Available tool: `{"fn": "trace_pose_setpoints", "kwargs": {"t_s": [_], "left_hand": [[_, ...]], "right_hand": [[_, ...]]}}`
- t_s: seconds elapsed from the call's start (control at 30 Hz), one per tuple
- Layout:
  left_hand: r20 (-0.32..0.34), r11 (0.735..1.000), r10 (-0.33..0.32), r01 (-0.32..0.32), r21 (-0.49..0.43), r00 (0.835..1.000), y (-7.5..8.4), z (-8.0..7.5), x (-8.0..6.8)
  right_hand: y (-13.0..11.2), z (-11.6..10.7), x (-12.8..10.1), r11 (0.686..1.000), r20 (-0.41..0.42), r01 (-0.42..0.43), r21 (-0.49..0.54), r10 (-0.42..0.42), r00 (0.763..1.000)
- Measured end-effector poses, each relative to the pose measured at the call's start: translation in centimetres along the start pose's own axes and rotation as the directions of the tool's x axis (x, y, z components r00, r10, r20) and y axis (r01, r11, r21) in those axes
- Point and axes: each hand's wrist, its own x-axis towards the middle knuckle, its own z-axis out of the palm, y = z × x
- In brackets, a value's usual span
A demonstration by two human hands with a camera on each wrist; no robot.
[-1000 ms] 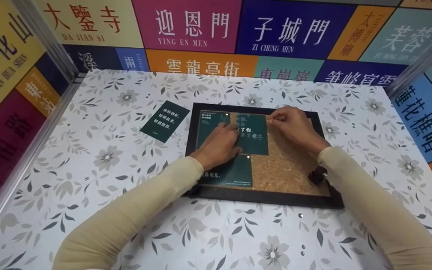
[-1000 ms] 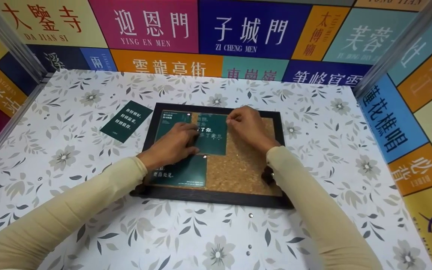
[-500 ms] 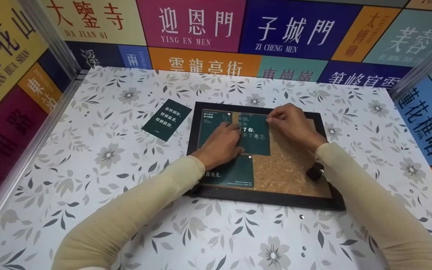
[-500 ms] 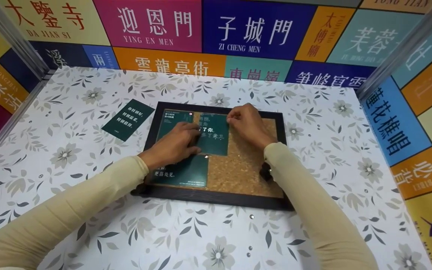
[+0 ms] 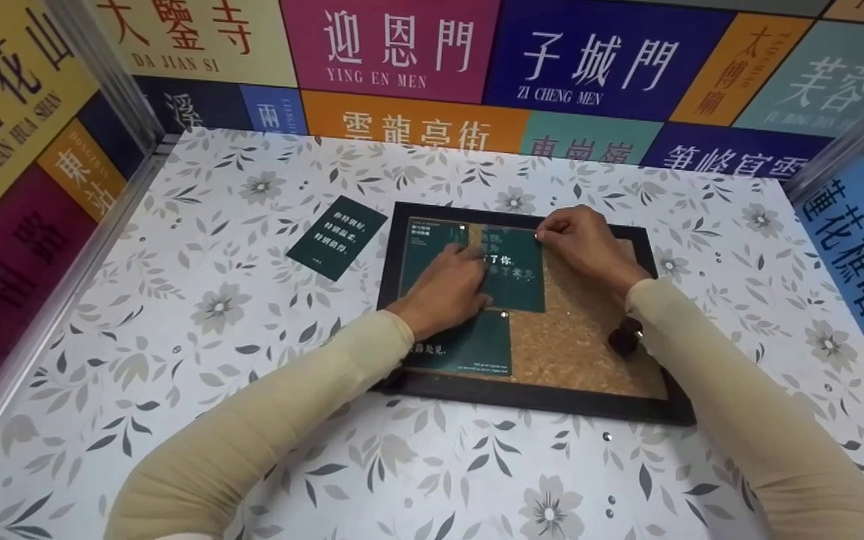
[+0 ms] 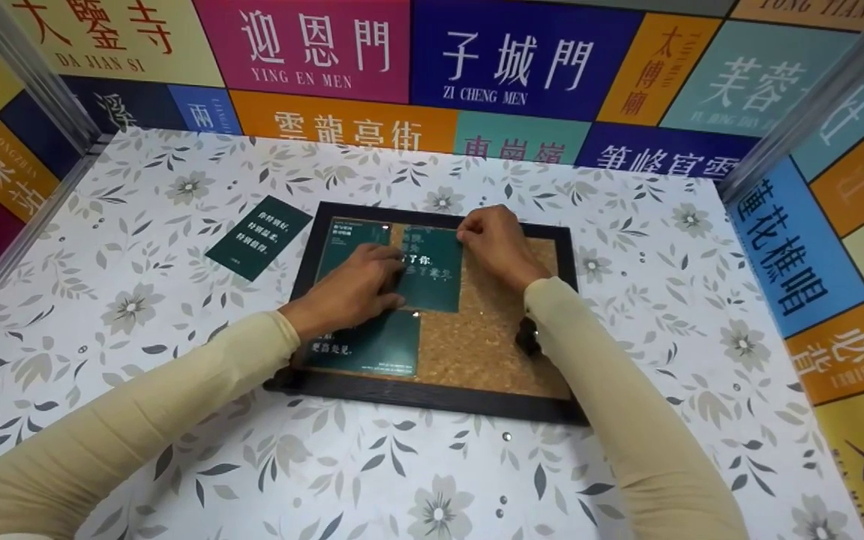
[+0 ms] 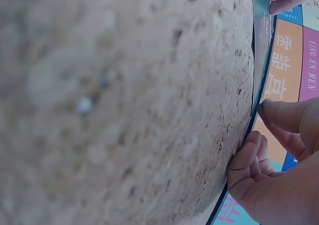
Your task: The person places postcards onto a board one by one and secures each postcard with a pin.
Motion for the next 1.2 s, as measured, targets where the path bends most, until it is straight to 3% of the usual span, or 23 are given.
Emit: {"fn": "trace_pose_setpoints", "kwargs": {"t_s": [0.4, 0.57, 0.8, 1.2], "left_hand": [[0.016, 1.0, -0.008, 0.008, 0.007, 1.0, 0.2, -0.1, 0.0], [-0.023, 1.0, 0.001, -0.001, 0.014, 1.0, 0.2, 0.3, -0.2], [-0.03, 0.996, -0.091, 0.091, 0.003, 0.995, 4.4, -2.6, -3.2], [-0.003, 0.996, -0.083, 0.083, 0.019, 0.997, 4.6, -3.0, -3.1]], "right_hand": [[0.0, 0.1, 0.4, 0.998, 0.032, -0.059, 0.027, 0.058, 0.998], [-0.3, 0.0, 0.4, 0.996, 0.04, -0.083, 0.024, 0.082, 0.996], [-0.7, -0.1, 0.8, 0.989, 0.046, -0.141, 0.042, 0.139, 0.989], [-0.6, -0.1, 1.1, 0.98, 0.035, -0.197, 0.023, 0.196, 0.98]]}}
